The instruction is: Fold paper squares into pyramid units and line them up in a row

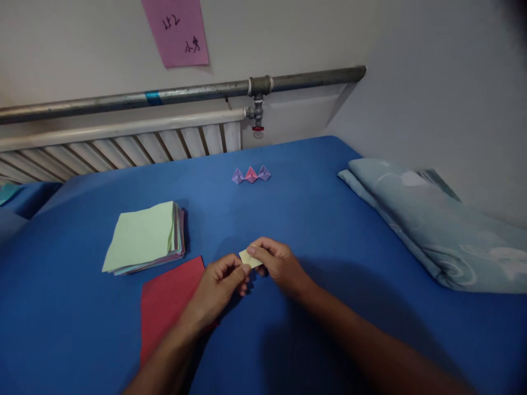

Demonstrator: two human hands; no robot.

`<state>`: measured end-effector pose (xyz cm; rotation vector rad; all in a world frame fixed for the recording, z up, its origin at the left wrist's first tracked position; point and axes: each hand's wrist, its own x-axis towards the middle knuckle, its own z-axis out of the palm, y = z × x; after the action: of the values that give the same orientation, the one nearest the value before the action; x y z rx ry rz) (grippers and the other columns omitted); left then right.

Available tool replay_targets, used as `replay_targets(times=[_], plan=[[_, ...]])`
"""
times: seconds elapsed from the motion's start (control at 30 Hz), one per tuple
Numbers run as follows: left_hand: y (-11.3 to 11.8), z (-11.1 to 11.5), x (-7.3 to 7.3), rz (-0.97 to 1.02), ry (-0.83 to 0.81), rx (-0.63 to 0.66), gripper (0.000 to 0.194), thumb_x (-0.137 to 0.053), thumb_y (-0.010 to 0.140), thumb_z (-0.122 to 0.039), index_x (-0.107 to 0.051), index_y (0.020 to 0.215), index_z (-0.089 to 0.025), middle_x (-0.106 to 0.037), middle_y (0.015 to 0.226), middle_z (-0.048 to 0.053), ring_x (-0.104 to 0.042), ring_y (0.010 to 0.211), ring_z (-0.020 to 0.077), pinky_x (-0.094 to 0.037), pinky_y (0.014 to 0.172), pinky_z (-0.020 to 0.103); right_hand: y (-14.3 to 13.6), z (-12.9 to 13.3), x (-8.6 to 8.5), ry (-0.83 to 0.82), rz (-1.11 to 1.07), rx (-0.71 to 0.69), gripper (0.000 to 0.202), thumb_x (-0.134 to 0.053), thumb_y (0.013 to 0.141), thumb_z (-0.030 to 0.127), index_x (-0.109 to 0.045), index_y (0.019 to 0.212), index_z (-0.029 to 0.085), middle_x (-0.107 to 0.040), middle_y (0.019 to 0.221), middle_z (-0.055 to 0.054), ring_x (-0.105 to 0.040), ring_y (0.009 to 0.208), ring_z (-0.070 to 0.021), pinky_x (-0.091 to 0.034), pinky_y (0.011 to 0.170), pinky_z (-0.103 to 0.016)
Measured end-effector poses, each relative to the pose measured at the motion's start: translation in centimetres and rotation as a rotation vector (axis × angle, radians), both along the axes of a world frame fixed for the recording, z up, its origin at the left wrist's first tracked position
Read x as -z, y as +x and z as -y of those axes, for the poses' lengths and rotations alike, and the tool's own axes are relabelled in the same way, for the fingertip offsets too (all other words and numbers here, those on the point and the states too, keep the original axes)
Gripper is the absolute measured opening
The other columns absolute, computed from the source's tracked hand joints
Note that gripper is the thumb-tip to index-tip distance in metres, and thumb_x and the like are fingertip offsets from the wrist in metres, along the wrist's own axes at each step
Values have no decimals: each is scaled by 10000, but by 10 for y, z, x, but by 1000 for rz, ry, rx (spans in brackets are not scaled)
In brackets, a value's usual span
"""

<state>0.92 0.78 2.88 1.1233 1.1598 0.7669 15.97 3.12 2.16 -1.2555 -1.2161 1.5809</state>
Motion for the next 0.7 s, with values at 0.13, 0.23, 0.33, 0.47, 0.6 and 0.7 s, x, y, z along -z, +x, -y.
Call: replay_targets(times=[0.13, 0.23, 0.33, 0.47, 0.6, 0.7], plan=[[0, -3, 5, -5, 28, -66, 329, -642, 758, -461, -538, 641, -172, -537, 568, -26, -493, 507, 88, -398, 535, 235, -3, 1, 1, -22, -50, 12, 91, -584, 764, 286, -576, 793, 200, -509, 538, 71, -439, 462, -75, -342, 461, -207], [-1, -5, 8, -18, 32, -75, 332, -652, 749, -461, -542, 641, -167, -542, 571, -25, -502, 509, 88, -407, 538, 233, -4, 0, 5, -17, -81, 28, 115, -592, 708, 213, -574, 822, 206, -529, 558, 76, -445, 466, -67, -353, 466, -202], [-5, -6, 9, -21, -9, -54, 309, -652, 760, -455, -598, 720, -153, -596, 632, -2, -545, 539, 97, -428, 564, 238, -2, -3, 8, -33, -74, 5, 117, -577, 691, 193, -575, 807, 202, -530, 551, 75, -448, 463, -67, -354, 455, -201], [-11, -7, 8, 28, -25, -102, 273, -590, 830, -418, -629, 800, -150, -648, 695, 19, -572, 556, 90, -438, 595, 230, 0, -5, 9, -69, -65, -72, 130, -579, 684, 198, -568, 814, 203, -524, 548, 75, -452, 459, -73, -357, 436, -202], [-12, -8, 10, 60, -69, -178, 233, -625, 797, -369, -609, 731, -146, -627, 606, 2, -547, 490, 77, -421, 540, 209, 1, -3, 9, -15, 12, -90, 158, -565, 739, 226, -578, 896, 209, -522, 566, 66, -466, 476, -87, -378, 454, -214], [-11, -9, 12, 51, -101, -269, 230, -636, 779, -360, -586, 710, -147, -618, 576, -5, -526, 437, 69, -409, 491, 201, 6, 1, 10, 306, 211, 48, 115, -560, 806, 257, -604, 900, 208, -593, 707, 13, -540, 608, -111, -439, 572, -248]])
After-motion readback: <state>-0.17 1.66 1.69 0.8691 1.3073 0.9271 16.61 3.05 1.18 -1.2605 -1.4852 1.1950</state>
